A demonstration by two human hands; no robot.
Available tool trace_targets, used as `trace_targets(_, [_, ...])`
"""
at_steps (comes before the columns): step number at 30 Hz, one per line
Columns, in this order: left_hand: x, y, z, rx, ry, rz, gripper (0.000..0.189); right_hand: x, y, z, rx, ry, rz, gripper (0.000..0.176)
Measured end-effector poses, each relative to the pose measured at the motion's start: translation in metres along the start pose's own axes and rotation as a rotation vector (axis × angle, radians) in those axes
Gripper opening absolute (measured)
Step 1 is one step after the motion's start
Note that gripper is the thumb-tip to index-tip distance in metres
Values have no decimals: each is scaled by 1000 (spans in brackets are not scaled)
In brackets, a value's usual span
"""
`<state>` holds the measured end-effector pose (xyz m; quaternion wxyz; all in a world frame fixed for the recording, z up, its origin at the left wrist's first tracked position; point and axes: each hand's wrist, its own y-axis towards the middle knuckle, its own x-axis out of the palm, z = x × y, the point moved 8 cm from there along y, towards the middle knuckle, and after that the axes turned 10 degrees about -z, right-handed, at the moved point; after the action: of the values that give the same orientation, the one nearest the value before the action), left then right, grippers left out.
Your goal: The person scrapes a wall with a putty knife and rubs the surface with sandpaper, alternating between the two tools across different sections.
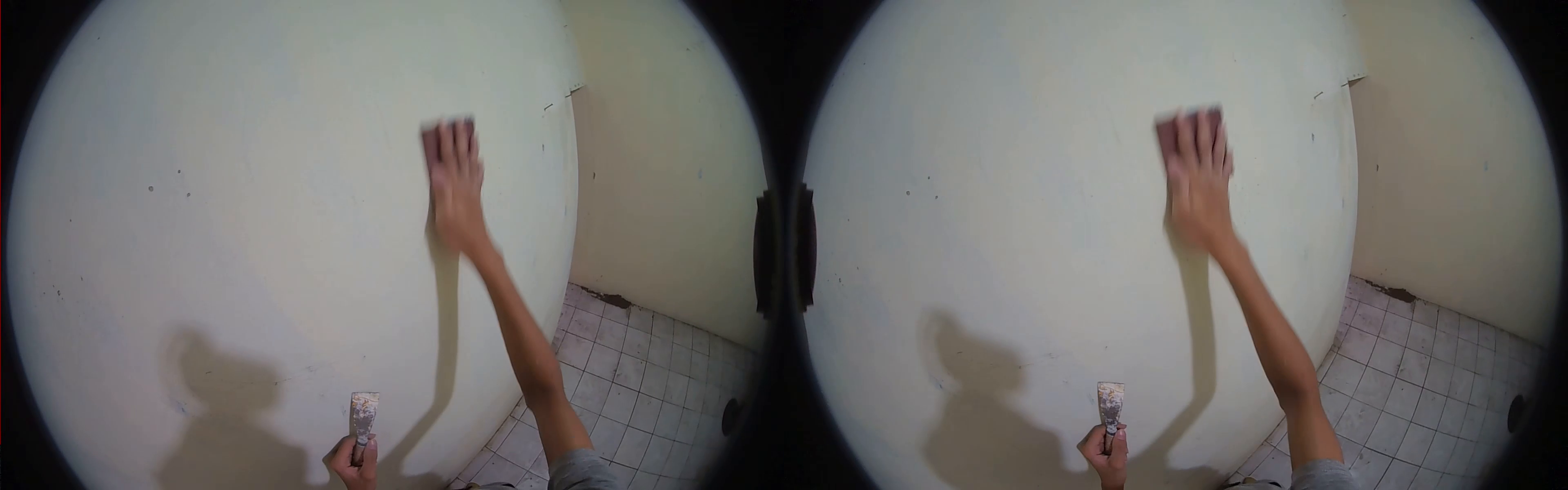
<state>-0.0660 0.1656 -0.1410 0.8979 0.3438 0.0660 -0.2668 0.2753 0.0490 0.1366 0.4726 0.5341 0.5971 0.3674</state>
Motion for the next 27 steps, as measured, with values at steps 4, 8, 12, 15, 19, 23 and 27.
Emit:
trace_targets(4, [-4, 5, -3, 19, 101, -142, 13, -13, 75, -31, 56, 64, 150, 56])
trace_targets(8, [3, -6, -25, -48, -31, -19, 14, 28, -18, -118, -236, -13, -46, 58])
trace_targets(12, [-4, -10, -21, 49, 57, -56, 14, 51, -114, -125, -351, -50, -317, 58])
trace_targets(15, [-8, -4, 13, 1, 115, -42, 16, 37, -84, -104, -396, -100, -269, 57])
trace_targets(19, [-4, 7, 11, 81, 153, -47, 18, 2, 49, -49, -313, -114, 18, 55])
trace_targets(23, [-11, -8, -4, 54, 100, 27, 20, -23, 131, -40, -121, -1, 123, 56])
trace_targets(27, [-10, -10, -14, -41, 52, 35, 20, 5, 75, -101, -330, -51, 149, 56])
